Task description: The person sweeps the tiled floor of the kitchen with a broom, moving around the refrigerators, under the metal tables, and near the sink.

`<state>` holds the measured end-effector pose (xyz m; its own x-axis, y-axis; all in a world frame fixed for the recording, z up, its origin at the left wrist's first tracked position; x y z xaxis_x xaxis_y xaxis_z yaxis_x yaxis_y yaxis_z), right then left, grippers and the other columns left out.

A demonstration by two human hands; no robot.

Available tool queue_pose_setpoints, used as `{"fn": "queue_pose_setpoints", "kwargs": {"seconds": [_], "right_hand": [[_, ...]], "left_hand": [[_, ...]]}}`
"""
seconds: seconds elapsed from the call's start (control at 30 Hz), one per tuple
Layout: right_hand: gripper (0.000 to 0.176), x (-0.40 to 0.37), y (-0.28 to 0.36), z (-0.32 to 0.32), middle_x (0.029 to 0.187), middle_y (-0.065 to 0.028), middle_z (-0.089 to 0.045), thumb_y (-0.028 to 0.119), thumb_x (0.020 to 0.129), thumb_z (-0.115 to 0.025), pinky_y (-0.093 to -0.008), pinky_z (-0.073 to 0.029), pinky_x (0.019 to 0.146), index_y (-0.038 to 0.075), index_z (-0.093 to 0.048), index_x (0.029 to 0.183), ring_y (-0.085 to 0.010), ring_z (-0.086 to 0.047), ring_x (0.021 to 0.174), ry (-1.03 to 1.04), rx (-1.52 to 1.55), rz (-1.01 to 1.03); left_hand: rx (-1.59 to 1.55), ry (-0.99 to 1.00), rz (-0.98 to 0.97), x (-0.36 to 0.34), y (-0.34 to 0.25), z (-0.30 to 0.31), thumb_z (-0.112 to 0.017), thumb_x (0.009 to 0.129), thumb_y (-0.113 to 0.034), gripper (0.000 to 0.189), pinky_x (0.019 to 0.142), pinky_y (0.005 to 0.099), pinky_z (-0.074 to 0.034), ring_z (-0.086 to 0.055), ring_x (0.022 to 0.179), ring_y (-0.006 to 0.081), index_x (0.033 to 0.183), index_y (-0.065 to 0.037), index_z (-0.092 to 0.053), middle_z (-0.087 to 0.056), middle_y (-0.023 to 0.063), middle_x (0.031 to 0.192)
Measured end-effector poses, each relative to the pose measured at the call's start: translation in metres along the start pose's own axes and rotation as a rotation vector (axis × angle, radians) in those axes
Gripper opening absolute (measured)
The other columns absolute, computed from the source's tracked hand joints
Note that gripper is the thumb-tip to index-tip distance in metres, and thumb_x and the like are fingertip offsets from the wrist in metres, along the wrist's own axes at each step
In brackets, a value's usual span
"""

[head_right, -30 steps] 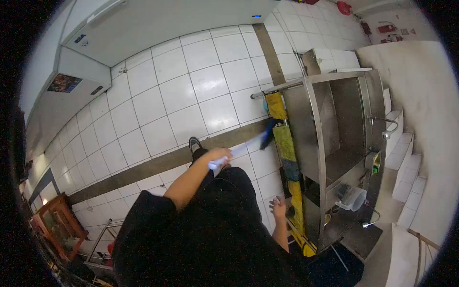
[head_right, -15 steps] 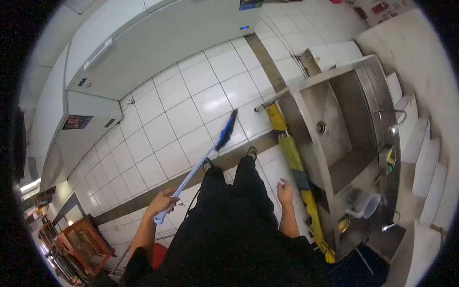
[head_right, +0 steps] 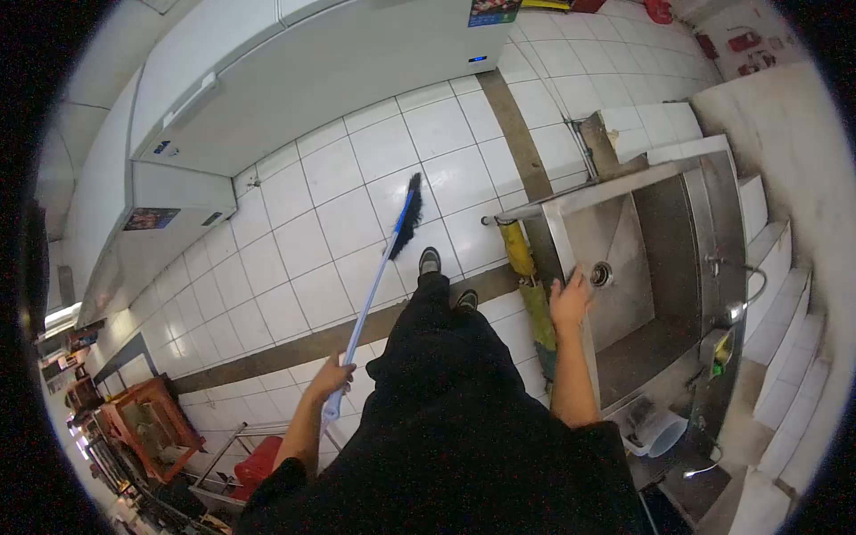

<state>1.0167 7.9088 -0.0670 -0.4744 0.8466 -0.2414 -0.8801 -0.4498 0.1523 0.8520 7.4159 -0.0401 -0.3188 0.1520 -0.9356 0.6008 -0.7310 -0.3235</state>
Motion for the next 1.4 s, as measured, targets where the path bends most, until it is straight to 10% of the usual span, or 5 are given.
{"fn": "queue_pose_setpoints", "kwargs": {"seconds": [0.3,0.67,0.77,1.3,1.4], "right_hand": [[0.058,0.054,0.026,-0.015,0.119,-0.0225,-0.046,0.028,0.082,-0.058,-0.0558,-0.024,0.099,0.001,-0.036,0.128,-0.0401,-0.044,0.111,-0.042,-0.224,0.069],[0.055,0.072,0.014,-0.025,0.097,-0.0219,-0.051,0.018,0.064,-0.068,-0.0469,-0.035,0.088,-0.002,-0.048,0.111,-0.0402,-0.047,0.096,-0.055,-0.227,0.015],[0.053,0.071,0.016,-0.023,0.095,-0.0203,-0.051,0.019,0.064,-0.069,-0.0465,-0.038,0.084,0.000,-0.049,0.110,-0.0392,-0.048,0.093,-0.109,-0.206,0.056],[0.048,0.075,0.024,-0.008,0.095,-0.0154,-0.054,0.023,0.066,-0.069,-0.0422,-0.041,0.078,0.006,-0.051,0.107,-0.0335,-0.053,0.091,-0.064,-0.110,-0.012],[0.048,0.075,0.025,-0.007,0.095,-0.0147,-0.055,0.023,0.066,-0.069,-0.0421,-0.042,0.078,0.006,-0.050,0.107,-0.0332,-0.054,0.090,-0.062,-0.098,-0.021]], "left_hand": [[0.066,-0.184,-0.011,0.139,0.100,-0.052,-0.052,0.085,-0.023,0.053,0.084,0.0415,-0.044,-0.057,0.097,0.0387,0.134,-0.010,-0.036,-0.058,0.0245,0.107],[0.067,-0.075,0.214,0.141,0.025,-0.053,-0.048,0.086,-0.023,0.055,0.056,0.0373,-0.045,-0.056,0.055,0.0243,0.135,-0.006,-0.033,-0.057,0.0175,0.068],[0.142,-0.163,-0.005,0.167,0.072,-0.053,-0.048,0.086,-0.021,0.053,0.047,0.0352,-0.043,-0.050,0.045,0.0187,0.135,-0.008,-0.034,-0.052,0.0128,0.060],[0.232,-0.122,0.122,0.136,-0.041,-0.036,-0.048,0.086,-0.024,0.051,0.034,0.0323,-0.043,-0.049,0.039,0.0168,0.135,-0.016,-0.034,-0.053,0.0110,0.064],[0.350,-0.149,0.067,0.147,-0.035,-0.025,-0.048,0.086,-0.025,0.049,0.057,0.0425,-0.047,-0.057,0.065,0.0326,0.131,-0.009,-0.038,-0.058,0.0202,0.081]]}}
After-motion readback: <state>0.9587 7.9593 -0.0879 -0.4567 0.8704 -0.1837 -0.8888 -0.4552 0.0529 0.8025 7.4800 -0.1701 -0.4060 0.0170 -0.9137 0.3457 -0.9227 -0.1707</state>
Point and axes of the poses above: each hand's wrist, its own x-axis towards the middle knuckle, its own z-axis out of the back of the hand, y = z × x, the point moved 1 cm from there along x, towards the middle knuckle
